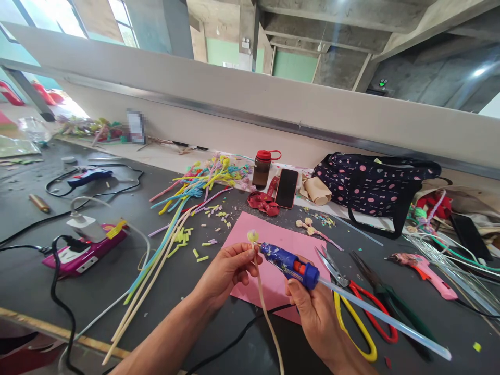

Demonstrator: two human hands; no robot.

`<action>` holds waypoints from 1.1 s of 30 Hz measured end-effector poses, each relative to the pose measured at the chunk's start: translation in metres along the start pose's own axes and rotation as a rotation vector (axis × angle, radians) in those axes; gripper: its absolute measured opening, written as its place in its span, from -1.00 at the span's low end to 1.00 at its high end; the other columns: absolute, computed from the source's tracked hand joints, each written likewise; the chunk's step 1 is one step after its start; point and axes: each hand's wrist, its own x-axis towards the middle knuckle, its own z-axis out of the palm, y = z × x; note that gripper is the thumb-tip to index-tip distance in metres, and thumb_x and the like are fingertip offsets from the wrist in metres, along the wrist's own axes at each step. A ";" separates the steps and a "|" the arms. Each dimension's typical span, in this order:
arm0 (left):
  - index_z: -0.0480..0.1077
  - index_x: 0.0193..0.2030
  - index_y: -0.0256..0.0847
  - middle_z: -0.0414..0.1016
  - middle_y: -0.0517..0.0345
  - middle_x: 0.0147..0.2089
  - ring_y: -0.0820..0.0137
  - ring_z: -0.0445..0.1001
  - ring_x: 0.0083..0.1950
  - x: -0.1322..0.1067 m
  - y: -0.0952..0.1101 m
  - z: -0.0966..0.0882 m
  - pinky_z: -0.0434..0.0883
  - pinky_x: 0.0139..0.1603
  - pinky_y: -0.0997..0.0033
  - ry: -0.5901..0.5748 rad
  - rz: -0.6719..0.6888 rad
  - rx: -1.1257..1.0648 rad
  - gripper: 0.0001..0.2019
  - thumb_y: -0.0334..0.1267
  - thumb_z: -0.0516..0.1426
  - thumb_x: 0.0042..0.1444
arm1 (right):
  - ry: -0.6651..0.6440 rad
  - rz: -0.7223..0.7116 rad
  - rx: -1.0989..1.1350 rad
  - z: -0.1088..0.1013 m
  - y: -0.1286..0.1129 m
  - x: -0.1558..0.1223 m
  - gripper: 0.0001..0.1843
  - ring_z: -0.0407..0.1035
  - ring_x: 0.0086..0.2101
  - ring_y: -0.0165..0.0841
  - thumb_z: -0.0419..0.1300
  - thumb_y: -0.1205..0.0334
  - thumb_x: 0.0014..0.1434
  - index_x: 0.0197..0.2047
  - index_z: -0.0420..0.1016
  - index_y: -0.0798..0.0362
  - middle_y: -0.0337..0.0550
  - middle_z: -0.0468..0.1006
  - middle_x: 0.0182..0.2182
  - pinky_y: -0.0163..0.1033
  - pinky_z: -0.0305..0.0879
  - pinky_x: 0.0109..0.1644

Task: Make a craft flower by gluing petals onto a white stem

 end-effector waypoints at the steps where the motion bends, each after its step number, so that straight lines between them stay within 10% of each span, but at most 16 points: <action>1: 0.42 -0.34 -0.32 0.45 0.13 -0.41 0.59 0.40 -0.55 0.000 0.000 -0.001 0.26 -0.67 0.69 -0.005 -0.003 -0.015 -0.79 -0.19 0.23 -0.04 | -0.022 0.015 0.026 0.000 -0.001 0.001 -0.66 0.28 -0.50 -0.37 0.01 0.01 0.22 -0.36 0.46 0.06 -0.20 0.42 -0.54 -0.27 0.20 -0.39; 9: 0.40 -0.30 -0.32 0.46 0.17 -0.42 0.64 0.36 -0.59 0.001 0.001 -0.005 0.22 -0.69 0.71 -0.060 -0.070 -0.155 -0.84 -0.28 0.21 -0.01 | 0.148 0.443 0.510 0.006 0.016 0.025 -0.62 0.33 -0.54 -0.36 0.10 -0.11 0.12 -0.31 0.44 0.07 -0.19 0.51 -0.54 -0.29 0.25 -0.49; 18: 0.40 -0.32 -0.32 0.46 0.17 -0.44 0.62 0.37 -0.61 -0.003 0.004 -0.003 0.17 -0.73 0.70 -0.135 -0.056 -0.188 -0.81 -0.24 0.21 -0.04 | 0.091 0.554 0.384 0.011 0.037 0.036 -0.60 0.28 -0.62 -0.44 0.22 -0.12 0.01 -0.37 0.42 0.10 -0.27 0.46 -0.63 -0.37 0.18 -0.56; 28: 0.40 -0.40 -0.33 0.46 0.13 -0.44 0.59 0.37 -0.63 -0.009 -0.002 0.000 0.15 -0.73 0.67 -0.259 -0.020 -0.156 -0.79 -0.19 0.20 -0.08 | -0.193 0.554 0.182 0.007 0.052 0.042 -0.57 0.35 -0.58 -0.39 0.22 -0.07 0.02 -0.16 0.42 0.07 -0.19 0.52 -0.49 -0.32 0.25 -0.53; 33: 0.42 -0.39 -0.31 0.47 0.14 -0.44 0.58 0.38 -0.63 -0.010 -0.006 0.000 0.16 -0.72 0.65 -0.294 -0.017 -0.172 -0.80 -0.19 0.20 -0.09 | -0.138 0.205 -0.513 -0.010 0.067 0.048 -0.61 0.40 -0.57 -0.26 0.19 -0.10 -0.01 -0.30 0.53 0.04 -0.17 0.54 -0.57 -0.25 0.25 -0.53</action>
